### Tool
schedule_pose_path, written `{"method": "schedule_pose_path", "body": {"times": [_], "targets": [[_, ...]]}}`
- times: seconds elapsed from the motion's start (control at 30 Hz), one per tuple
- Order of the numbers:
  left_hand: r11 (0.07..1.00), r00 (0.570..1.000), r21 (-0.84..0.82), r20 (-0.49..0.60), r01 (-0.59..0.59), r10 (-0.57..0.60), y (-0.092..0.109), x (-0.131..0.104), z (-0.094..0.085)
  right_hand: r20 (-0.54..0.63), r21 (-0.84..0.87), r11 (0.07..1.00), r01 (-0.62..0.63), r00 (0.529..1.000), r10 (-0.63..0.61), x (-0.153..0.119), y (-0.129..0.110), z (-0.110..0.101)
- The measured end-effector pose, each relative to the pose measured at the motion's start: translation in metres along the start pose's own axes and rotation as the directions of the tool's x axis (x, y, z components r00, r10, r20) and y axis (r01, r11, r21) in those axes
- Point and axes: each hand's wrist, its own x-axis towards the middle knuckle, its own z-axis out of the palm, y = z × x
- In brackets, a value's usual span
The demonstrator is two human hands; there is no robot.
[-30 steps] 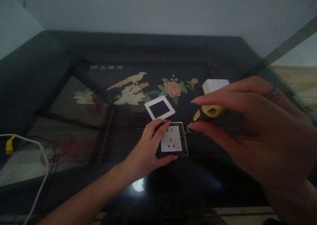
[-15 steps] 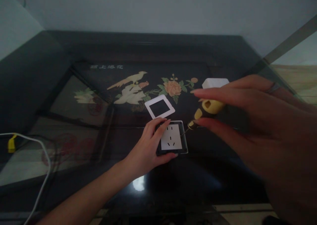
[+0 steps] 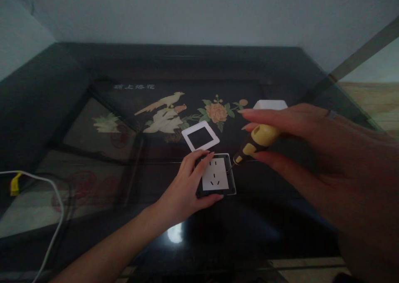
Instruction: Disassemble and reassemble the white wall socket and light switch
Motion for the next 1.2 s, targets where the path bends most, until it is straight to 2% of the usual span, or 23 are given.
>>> {"method": "schedule_pose_path", "body": {"times": [0.1,0.17,0.27,0.33,0.53,0.63,0.73,0.83,1.0,1.07,1.2], "targets": [[1.0,1.0,-0.001,0.0,-0.006,0.006,0.0,0.001,0.0,0.071,0.054,0.999,0.002,0.997,-0.006,-0.003,0.005,-0.004],[1.0,1.0,-0.004,-0.002,-0.01,0.01,0.0,0.0,0.0,0.024,0.08,0.997,0.017,1.0,-0.019,-0.004,0.005,-0.004],[1.0,1.0,-0.01,-0.003,-0.003,0.003,0.001,-0.001,-0.001,-0.115,0.053,0.998,0.018,0.993,-0.012,-0.002,0.001,-0.001],[1.0,1.0,-0.008,-0.003,0.0,0.0,0.001,-0.002,-0.001,-0.137,0.028,1.0,-0.001,0.991,0.005,-0.002,-0.001,-0.001],[1.0,1.0,-0.006,-0.007,-0.011,0.011,0.0,-0.001,0.0,0.064,0.048,0.999,-0.008,0.998,0.005,-0.01,0.007,-0.012],[1.0,1.0,-0.007,-0.011,-0.015,0.015,0.0,0.0,-0.001,-0.018,0.075,0.997,0.016,1.0,-0.015,-0.007,0.004,-0.009],[1.0,1.0,0.0,-0.007,0.0,0.0,0.001,0.0,-0.001,-0.102,0.011,1.0,-0.025,0.994,0.026,-0.004,-0.003,-0.003],[1.0,1.0,0.002,-0.004,0.006,-0.006,0.002,0.0,-0.001,-0.061,-0.037,0.999,-0.019,0.998,0.017,-0.005,-0.003,-0.003],[1.0,1.0,-0.011,-0.005,-0.011,0.01,0.001,0.0,0.0,0.063,0.001,0.998,0.063,0.996,-0.063,-0.009,0.008,-0.011],[1.0,1.0,-0.009,-0.005,-0.016,0.016,0.0,0.0,0.0,0.026,-0.003,0.997,0.073,0.997,-0.072,-0.007,0.005,-0.01],[1.0,1.0,0.004,-0.006,-0.013,0.013,0.0,0.0,-0.001,-0.074,-0.064,0.998,-0.027,0.997,0.022,-0.005,-0.003,-0.005]]}}
